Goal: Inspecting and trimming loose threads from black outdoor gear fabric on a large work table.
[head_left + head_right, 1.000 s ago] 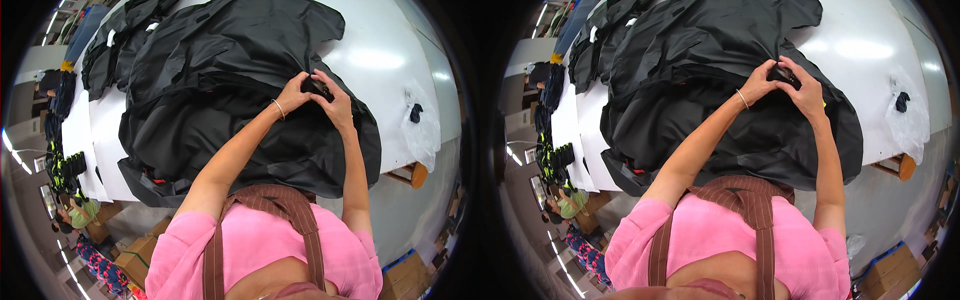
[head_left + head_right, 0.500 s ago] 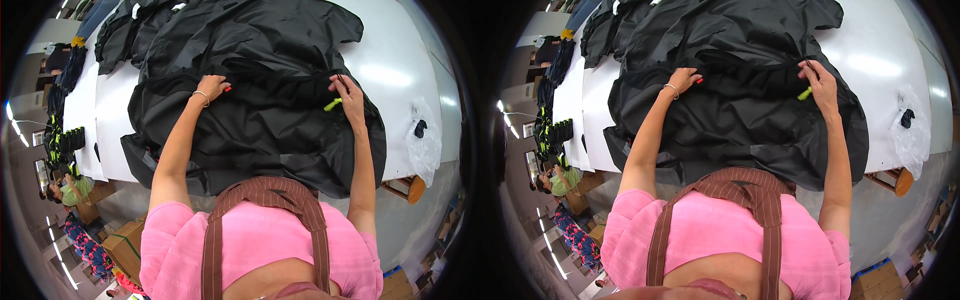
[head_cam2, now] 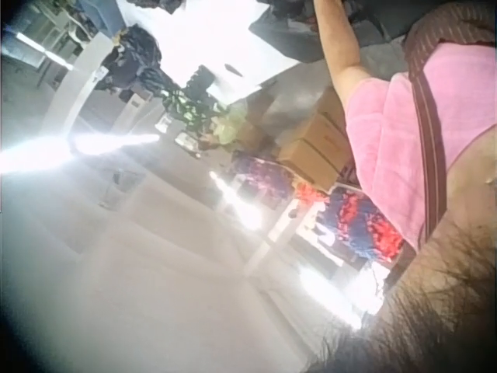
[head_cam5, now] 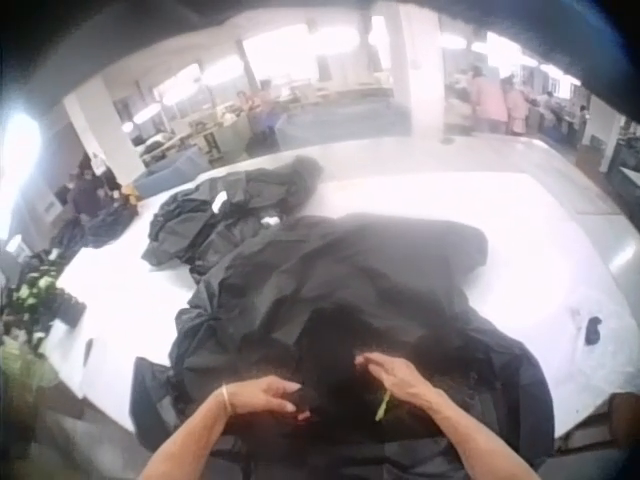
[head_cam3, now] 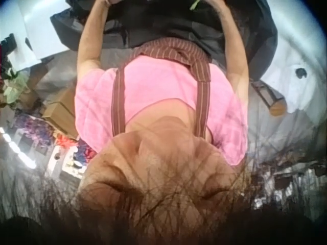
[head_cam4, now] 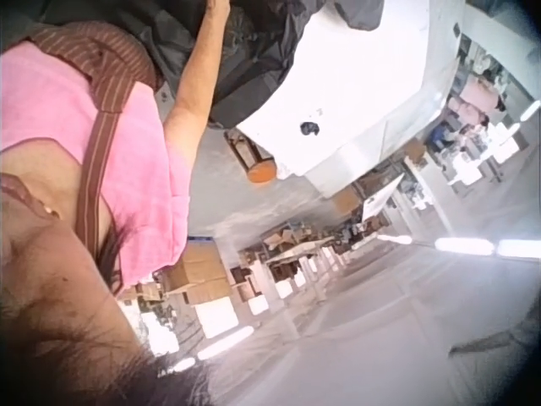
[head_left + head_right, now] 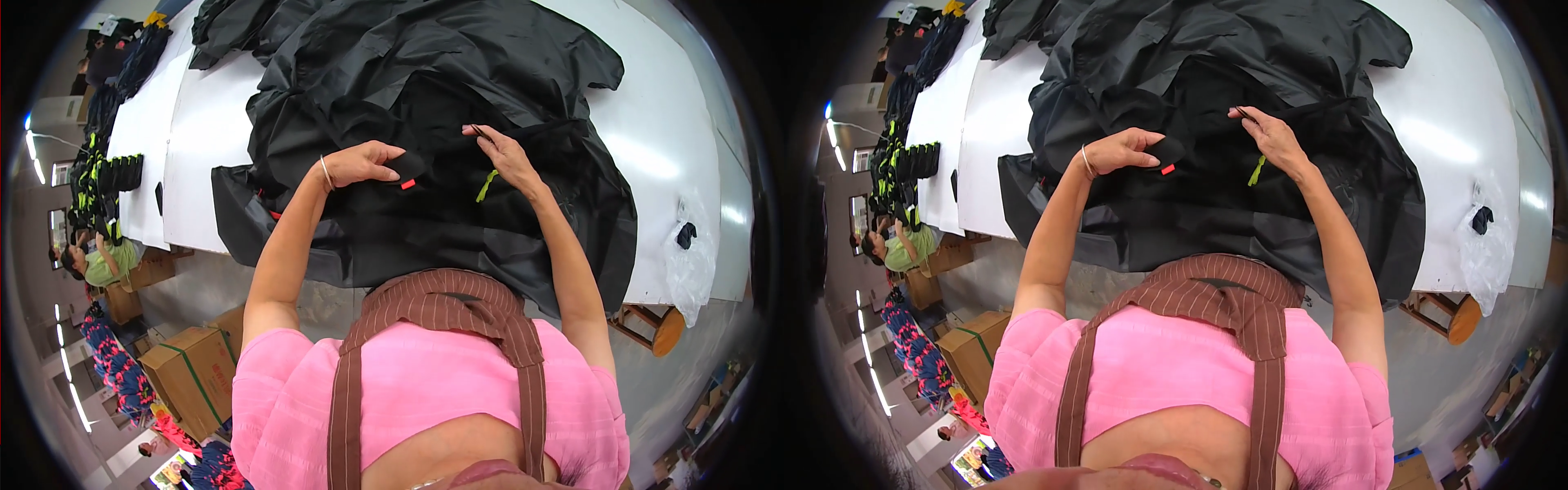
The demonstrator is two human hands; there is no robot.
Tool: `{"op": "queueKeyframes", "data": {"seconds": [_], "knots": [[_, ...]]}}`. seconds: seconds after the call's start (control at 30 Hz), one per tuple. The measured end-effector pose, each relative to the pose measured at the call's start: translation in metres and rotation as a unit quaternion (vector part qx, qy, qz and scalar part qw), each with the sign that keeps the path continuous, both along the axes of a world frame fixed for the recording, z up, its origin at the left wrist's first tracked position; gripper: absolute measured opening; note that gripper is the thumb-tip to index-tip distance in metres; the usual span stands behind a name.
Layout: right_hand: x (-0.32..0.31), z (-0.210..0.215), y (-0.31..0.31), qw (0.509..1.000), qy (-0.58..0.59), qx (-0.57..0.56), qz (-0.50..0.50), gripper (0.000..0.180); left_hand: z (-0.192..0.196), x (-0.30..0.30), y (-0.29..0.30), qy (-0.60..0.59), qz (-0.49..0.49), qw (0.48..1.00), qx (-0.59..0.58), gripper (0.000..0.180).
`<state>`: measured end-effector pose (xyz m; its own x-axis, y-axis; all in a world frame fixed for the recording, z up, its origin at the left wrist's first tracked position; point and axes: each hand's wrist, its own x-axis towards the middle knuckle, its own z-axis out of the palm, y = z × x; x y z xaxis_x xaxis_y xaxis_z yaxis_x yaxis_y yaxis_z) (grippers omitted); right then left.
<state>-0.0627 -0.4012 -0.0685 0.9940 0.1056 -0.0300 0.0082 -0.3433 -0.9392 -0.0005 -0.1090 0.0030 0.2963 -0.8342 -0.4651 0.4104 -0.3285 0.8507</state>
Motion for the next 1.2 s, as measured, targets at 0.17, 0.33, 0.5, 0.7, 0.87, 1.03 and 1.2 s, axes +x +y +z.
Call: {"op": "queueKeyframes", "data": {"seconds": [0.17,0.33,0.5,0.7,0.87,1.03,1.2], "knots": [[-0.023,0.026,-0.015,0.994,0.018,-0.074,0.073,0.020,-0.005,-0.023,0.016,-0.177,-0.023,0.981,0.081,0.031],[-0.105,0.068,-0.050,0.988,0.063,-0.132,0.047,0.018,0.021,-0.063,0.051,-0.483,-0.117,0.799,0.337,0.033],[-0.147,0.068,-0.045,0.982,0.157,-0.101,0.021,0.018,0.016,-0.105,0.053,-0.311,-0.078,0.936,0.145,0.041],[-0.124,0.058,-0.026,0.989,0.050,-0.142,-0.005,0.016,-0.029,-0.110,0.029,-0.459,-0.160,0.828,0.280,0.038],[-0.128,0.062,-0.028,0.986,0.071,-0.151,-0.001,0.016,-0.051,-0.087,0.038,-0.470,-0.113,0.840,0.246,0.038],[-0.128,0.058,-0.025,0.985,0.089,-0.148,-0.022,0.017,-0.083,-0.061,0.058,-0.583,0.025,0.726,0.364,0.049],[-0.113,0.050,-0.014,0.990,0.033,-0.130,0.035,0.021,-0.086,-0.010,0.095,-0.559,0.023,0.691,0.459,0.045]]}}
